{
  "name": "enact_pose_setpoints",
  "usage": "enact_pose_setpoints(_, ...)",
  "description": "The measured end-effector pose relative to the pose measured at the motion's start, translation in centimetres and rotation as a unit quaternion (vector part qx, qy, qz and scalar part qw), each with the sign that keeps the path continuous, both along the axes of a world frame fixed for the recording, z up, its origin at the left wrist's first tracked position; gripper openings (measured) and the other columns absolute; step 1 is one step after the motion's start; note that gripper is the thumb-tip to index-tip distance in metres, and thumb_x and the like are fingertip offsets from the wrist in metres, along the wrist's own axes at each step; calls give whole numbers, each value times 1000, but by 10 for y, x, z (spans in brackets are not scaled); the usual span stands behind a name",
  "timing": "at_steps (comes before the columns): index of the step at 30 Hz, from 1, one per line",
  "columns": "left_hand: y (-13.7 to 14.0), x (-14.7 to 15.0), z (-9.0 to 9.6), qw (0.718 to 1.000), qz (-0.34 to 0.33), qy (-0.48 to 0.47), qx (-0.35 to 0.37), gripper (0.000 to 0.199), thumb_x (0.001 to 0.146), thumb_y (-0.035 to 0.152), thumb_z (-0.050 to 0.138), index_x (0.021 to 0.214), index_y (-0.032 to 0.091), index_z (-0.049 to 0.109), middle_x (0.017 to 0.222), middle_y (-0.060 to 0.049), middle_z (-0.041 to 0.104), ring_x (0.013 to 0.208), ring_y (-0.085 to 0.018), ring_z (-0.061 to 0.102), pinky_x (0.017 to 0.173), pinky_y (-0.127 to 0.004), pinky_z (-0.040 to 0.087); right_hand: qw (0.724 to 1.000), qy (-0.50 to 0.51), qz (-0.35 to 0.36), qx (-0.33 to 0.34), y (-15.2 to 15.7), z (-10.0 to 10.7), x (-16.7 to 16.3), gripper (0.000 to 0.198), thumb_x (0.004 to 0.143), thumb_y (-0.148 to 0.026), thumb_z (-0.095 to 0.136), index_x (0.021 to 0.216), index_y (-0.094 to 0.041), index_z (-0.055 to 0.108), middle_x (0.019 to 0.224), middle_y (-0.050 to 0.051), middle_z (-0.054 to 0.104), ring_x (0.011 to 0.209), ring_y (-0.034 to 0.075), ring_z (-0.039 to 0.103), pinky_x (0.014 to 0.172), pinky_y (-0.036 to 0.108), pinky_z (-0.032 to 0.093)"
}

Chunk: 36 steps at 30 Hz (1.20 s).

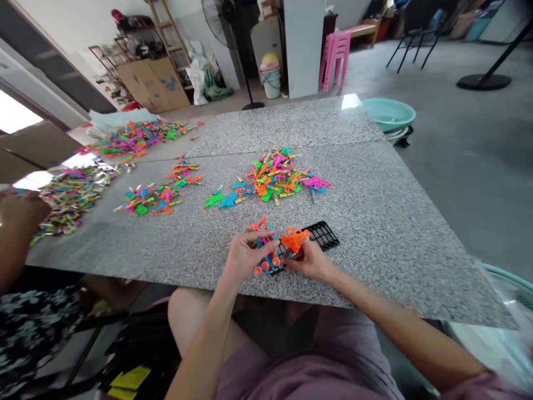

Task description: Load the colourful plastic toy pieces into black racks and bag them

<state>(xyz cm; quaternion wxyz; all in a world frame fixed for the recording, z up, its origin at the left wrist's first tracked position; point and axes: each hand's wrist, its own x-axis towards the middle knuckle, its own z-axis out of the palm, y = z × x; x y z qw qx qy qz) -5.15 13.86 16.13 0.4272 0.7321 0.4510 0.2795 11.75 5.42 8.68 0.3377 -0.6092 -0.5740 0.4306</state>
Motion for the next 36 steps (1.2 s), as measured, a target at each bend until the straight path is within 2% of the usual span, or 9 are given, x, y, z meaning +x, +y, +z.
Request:
enact_pose_setpoints(7,2,3,-1,1000,2,-1,1,29,63,42,82,87,26,80,105,-5,74,99,-24,68,89,-33,52,965,-251,71,29,16,18,-1,17,78,-23,63,94,-20,66,87,7,73,80,22,68,67,26,42)
enact_pose_setpoints(14,2,4,-1,999,32,-3,6,35,60,46,83,87,24,80,103,-6,73,102,-25,67,84,-31,53,948,-311,69,4,4,25,-22,31,84,-18,56,115,-16,61,92,13,72,85,26,69,69,29,44)
enact_pose_setpoints(18,5,0,-3,1000,25,8,16,39,57,48,84,87,23,80,88,-5,73,80,-22,70,69,-30,55,966,-221,132,31,23,30,13,30,77,-20,71,106,-20,65,92,5,72,84,21,67,71,25,46)
enact_pose_setpoints(20,6,-2,-4,999,21,17,22,40,57,48,84,88,23,80,86,-4,73,76,-21,69,66,-29,55,972,-228,37,37,51,32,45,25,78,-32,73,99,-21,67,94,5,72,87,20,66,74,26,47)
enact_pose_setpoints(22,7,-3,-3,999,20,25,26,40,58,49,83,89,24,80,86,-4,73,73,-20,69,65,-29,55,942,-303,-145,20,82,33,78,31,87,-38,64,109,-16,64,102,13,70,95,24,65,79,31,47)
enact_pose_setpoints(25,7,-4,0,999,13,36,25,36,60,50,82,85,24,80,85,-6,74,74,-23,70,68,-33,56,916,-341,-205,-43,115,32,111,35,87,-29,63,117,-10,60,108,20,67,104,28,63,83,35,48)
enact_pose_setpoints(28,6,-3,5,998,3,45,46,27,63,47,80,79,26,80,92,-8,74,97,-30,69,88,-41,53,933,-317,-149,-85,116,29,129,11,80,-22,67,88,-13,66,88,12,70,91,25,67,76,30,50)
enact_pose_setpoints(31,5,-2,6,995,-2,52,82,18,67,44,79,76,28,79,116,-8,71,119,-33,60,104,-46,44,964,-224,-71,-123,91,26,138,23,82,-26,63,63,-16,56,57,1,61,62,16,64,59,22,49)
enact_pose_setpoints(36,4,0,2,998,14,9,53,21,64,42,81,78,27,79,113,-7,72,107,-31,67,91,-40,54,991,100,-35,-82,50,15,129,18,72,-26,65,82,-18,52,72,-1,64,59,12,60,51,20,47)
